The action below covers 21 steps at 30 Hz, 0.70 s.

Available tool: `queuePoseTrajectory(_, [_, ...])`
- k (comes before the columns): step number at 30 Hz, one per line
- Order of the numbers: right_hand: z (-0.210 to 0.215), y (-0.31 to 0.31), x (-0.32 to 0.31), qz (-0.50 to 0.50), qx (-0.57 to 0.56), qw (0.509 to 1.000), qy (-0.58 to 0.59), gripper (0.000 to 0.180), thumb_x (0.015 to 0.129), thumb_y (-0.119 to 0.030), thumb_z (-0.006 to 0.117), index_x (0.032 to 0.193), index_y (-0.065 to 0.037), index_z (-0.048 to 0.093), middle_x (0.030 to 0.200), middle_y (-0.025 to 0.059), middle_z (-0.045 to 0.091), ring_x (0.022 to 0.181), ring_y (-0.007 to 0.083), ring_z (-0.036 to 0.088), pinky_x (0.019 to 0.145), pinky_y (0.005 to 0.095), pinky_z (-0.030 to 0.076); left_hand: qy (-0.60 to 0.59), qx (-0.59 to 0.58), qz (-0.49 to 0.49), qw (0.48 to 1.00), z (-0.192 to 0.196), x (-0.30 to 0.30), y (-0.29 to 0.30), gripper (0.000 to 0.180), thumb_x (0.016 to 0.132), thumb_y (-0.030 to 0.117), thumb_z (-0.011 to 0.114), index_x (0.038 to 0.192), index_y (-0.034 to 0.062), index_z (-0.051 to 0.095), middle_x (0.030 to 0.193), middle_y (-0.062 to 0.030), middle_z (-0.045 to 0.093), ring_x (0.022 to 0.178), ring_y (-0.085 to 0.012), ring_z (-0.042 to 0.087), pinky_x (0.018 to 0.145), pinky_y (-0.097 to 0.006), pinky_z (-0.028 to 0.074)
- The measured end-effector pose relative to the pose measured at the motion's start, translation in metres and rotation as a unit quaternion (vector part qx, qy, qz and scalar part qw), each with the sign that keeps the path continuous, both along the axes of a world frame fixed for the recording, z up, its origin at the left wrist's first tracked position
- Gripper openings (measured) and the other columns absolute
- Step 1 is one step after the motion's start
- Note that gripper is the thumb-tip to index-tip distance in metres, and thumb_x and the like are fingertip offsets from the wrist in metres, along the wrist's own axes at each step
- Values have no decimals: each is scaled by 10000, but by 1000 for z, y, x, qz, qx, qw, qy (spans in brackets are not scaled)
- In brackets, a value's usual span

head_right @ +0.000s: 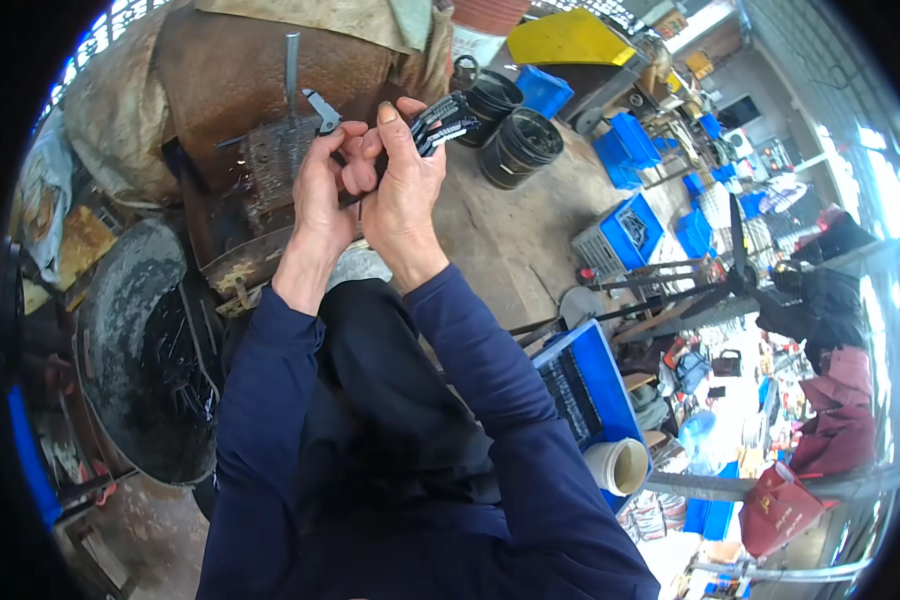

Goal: Grinding or polishing small metal components using a bench grinder while holding them with pliers.

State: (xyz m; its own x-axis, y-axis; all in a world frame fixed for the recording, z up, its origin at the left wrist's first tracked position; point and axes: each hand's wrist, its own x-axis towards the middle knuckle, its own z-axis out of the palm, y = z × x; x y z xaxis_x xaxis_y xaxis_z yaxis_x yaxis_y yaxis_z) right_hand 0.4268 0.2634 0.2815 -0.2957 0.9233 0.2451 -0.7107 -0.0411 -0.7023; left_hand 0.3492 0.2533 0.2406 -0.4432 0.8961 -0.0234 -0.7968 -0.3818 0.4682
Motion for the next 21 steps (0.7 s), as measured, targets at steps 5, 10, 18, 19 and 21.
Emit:
queuePoseTrajectory(5, [18,8,53,112,-22,972,-206,305,893,-56,654,1148,-22,491,651,94,594,376,126,438,355,314,331,222,-9,-22,975,7,-8,0,264,906,265,669,1015,24,661,730,37,537,655,-103,534,642,-231,463])
queuePoseTrajectory(10, [16,5,74,171,-17,892,-417,238,856,-6,651,1067,27,547,619,108,602,346,115,440,330,264,325,351,35,-118,928,10,7,-2,263,881,225,732,1035,19,681,820,9,634,692,-75,574,641,-215,471])
queuePoseTrajectory(18, [15,22,86,229,63,833,-500,216,831,-7,672,1014,47,569,699,115,645,429,121,544,398,259,436,395,17,-153,906,5,11,2,266,878,238,755,1029,28,694,886,13,664,738,-60,582,630,-218,470])
queuePoseTrajectory(19, [14,20,88,231,64,835,-495,216,831,-7,672,1014,47,569,699,115,645,429,121,544,398,259,436,401,14,-151,904,4,11,2,266,878,238,755,1029,28,694,886,13,664,738,-60,582,630,-218,470])
queuePoseTrajectory(21, [16,13,98,228,106,830,-498,187,866,-64,677,1001,25,583,739,89,651,507,118,587,471,242,470,440,26,-48,896,0,14,3,251,880,247,753,1015,42,703,855,34,646,689,-40,547,584,-204,429])
